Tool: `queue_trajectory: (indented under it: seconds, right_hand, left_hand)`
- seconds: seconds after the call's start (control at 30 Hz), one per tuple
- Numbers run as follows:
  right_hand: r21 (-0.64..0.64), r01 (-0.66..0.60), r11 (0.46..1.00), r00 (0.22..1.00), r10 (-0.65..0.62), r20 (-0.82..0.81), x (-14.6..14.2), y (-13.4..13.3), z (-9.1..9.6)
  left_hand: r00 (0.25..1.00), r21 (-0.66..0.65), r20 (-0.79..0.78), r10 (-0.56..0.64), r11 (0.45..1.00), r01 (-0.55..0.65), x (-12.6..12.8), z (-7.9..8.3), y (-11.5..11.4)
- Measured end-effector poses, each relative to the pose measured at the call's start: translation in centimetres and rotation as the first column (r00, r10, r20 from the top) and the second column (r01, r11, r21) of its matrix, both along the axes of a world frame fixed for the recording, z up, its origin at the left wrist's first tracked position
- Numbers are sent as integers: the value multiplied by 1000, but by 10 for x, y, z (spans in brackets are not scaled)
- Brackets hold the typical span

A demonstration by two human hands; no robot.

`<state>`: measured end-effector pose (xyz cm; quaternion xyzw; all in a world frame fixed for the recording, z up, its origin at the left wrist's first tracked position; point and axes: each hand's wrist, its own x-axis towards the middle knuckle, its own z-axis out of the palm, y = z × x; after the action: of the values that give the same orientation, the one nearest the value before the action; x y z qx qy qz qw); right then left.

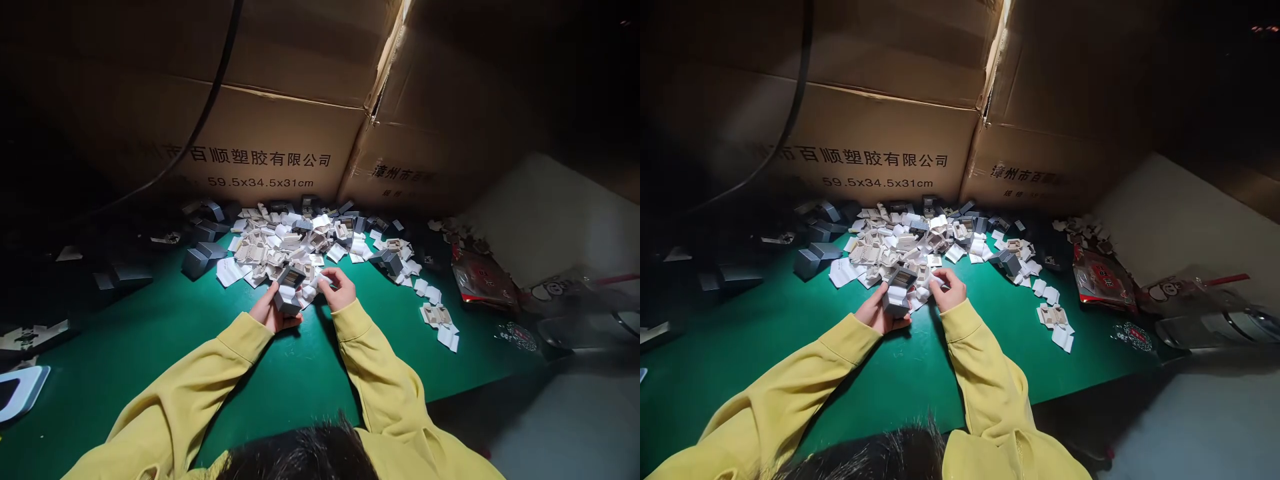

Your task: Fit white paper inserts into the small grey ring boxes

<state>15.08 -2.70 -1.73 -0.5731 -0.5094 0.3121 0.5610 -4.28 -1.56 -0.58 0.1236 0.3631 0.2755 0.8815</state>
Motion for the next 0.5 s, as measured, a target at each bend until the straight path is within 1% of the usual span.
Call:
queue_trajectory:
  seconds: [0.07, 0.17, 0.27, 0.37, 0.43, 0.5]
  right_hand:
    - [24, 27, 999, 998, -28, 53, 2, 0, 1]
    - [77, 62, 995, 996, -66, 60, 3, 0, 3]
    - [117, 42, 992, 999, -41, -10, 0, 0, 5]
    - [125, -2, 992, 998, 10, -62, -6, -3, 7]
    - [107, -13, 994, 999, 16, -30, -10, -4, 8]
    - [92, -7, 996, 998, 2, 56, -12, -6, 9]
  left_hand:
    - [1000, 1, 9, -9, 1000, 9, -1, -3, 1]
    - [999, 0, 16, -34, 999, 34, -1, -5, 1]
    - [997, 3, 31, -72, 997, 72, -2, -3, 0]
    - [995, 6, 30, -93, 996, 93, -2, 0, -1]
    - [995, 9, 27, -100, 995, 100, -3, 0, -2]
    - [993, 24, 57, -105, 994, 104, -4, -1, -2]
